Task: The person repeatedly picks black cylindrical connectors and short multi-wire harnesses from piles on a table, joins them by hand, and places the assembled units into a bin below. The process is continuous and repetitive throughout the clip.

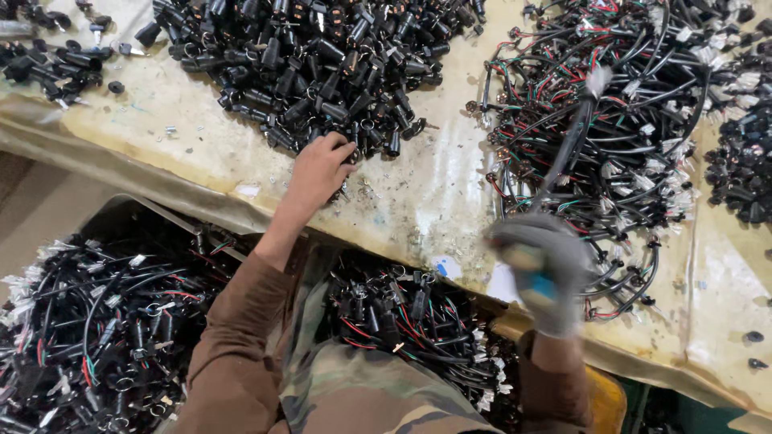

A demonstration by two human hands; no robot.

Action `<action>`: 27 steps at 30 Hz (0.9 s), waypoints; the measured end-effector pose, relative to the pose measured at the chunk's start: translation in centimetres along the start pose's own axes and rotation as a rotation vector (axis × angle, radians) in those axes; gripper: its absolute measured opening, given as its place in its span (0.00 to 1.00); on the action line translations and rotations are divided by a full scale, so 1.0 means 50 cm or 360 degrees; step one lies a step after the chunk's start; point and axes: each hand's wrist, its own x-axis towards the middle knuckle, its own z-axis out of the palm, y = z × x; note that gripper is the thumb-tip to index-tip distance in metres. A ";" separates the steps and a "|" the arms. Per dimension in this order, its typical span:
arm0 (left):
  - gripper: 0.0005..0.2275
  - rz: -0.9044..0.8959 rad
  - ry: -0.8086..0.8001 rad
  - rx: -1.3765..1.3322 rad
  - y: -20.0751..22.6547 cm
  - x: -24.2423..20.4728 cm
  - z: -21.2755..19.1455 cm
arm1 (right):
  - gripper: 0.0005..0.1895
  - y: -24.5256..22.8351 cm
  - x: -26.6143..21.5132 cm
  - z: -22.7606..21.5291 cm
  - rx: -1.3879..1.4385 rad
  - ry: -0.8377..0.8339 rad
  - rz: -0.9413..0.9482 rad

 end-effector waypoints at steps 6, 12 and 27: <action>0.11 0.0017 0.0695 -0.0348 0.030 0.021 -0.017 | 0.10 0.088 -0.050 0.125 -0.0881 -0.0680 0.0784; 0.20 -0.0365 0.0191 -0.2008 0.164 -0.036 0.027 | 0.17 0.145 -0.111 0.144 -0.0910 -0.0569 0.0570; 0.15 -0.0156 -0.0737 -0.2086 0.319 -0.160 0.034 | 0.12 0.066 -0.076 0.092 -0.0397 -0.0234 0.0746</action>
